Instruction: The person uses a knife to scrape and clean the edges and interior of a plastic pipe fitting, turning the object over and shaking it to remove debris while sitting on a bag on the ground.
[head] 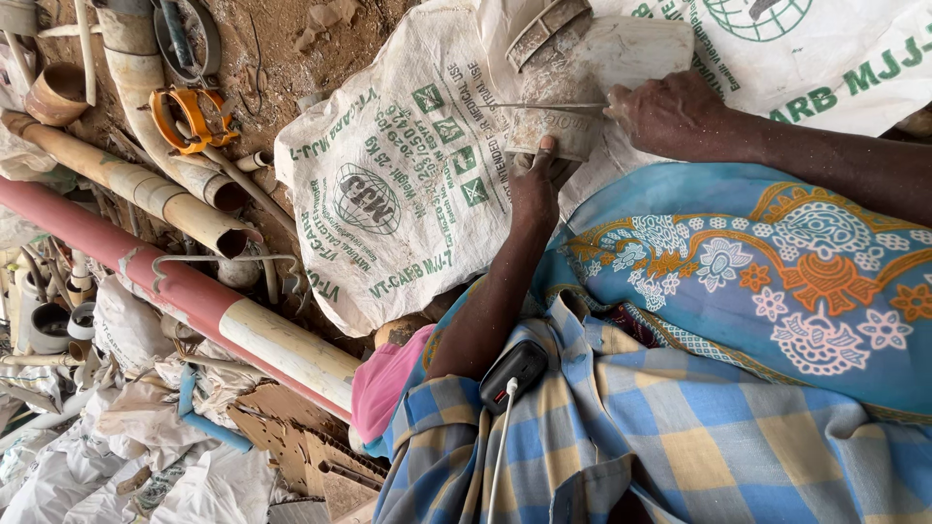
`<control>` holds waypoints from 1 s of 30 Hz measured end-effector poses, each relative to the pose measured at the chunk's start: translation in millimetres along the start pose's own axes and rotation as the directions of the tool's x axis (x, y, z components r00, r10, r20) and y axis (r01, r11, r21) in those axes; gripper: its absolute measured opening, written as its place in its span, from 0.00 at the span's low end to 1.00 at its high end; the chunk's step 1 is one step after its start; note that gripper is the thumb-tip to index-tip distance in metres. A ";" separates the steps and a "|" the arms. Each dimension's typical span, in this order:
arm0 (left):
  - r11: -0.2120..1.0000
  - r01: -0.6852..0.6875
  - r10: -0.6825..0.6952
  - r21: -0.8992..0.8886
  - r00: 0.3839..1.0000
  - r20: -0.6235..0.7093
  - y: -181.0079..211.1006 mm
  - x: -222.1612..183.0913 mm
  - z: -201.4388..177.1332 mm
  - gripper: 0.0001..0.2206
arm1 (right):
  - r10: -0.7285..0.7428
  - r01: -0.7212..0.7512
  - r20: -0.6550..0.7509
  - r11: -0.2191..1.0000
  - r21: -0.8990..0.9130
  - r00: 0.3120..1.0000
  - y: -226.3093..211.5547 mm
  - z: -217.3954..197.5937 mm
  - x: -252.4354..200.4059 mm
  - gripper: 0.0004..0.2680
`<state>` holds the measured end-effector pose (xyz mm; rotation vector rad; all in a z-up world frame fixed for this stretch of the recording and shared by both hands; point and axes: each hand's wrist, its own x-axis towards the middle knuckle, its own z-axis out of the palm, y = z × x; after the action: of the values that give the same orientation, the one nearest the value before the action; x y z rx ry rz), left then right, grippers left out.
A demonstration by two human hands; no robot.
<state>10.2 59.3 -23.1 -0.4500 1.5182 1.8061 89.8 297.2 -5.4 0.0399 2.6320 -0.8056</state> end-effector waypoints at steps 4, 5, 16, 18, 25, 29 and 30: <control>0.996 0.055 -0.049 0.070 0.995 -0.091 6.7 0.1 12.8 0.23 | -0.106 0.108 -0.076 0.994 0.027 0.991 4.0 -1.8 -3.1 0.10; 0.997 0.051 -0.047 0.056 0.996 -0.077 6.4 -6.3 9.6 0.23 | -0.120 0.122 -0.056 0.992 0.029 0.991 0.4 3.2 -3.6 0.10; 0.971 -0.064 0.052 0.232 0.997 0.057 4.1 -15.4 29.0 0.20 | -0.098 0.099 -0.184 0.995 -0.008 0.978 23.0 -16.1 18.8 0.10; 0.975 -0.034 0.027 0.221 0.999 0.032 6.9 -15.6 27.9 0.20 | -0.171 0.161 -0.176 0.984 -0.072 0.969 18.1 -6.5 16.3 0.10; 0.971 0.002 0.004 0.241 1.000 -0.025 14.1 -3.5 38.7 0.20 | 0.114 -0.106 -0.088 0.991 0.085 0.990 28.0 -11.6 24.5 0.13; 0.997 0.025 -0.023 0.077 0.999 -0.032 4.4 -9.8 17.0 0.20 | 0.073 -0.076 0.019 0.979 0.192 0.997 19.5 11.1 14.5 0.13; 0.997 0.042 -0.039 0.068 0.998 -0.052 4.2 -9.7 11.8 0.21 | 0.055 -0.062 0.041 0.981 0.182 0.998 13.9 18.7 10.0 0.13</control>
<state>15.8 67.5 -10.8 -0.4925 1.5896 1.7174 89.1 297.8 -30.8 0.1502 2.5030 -1.0164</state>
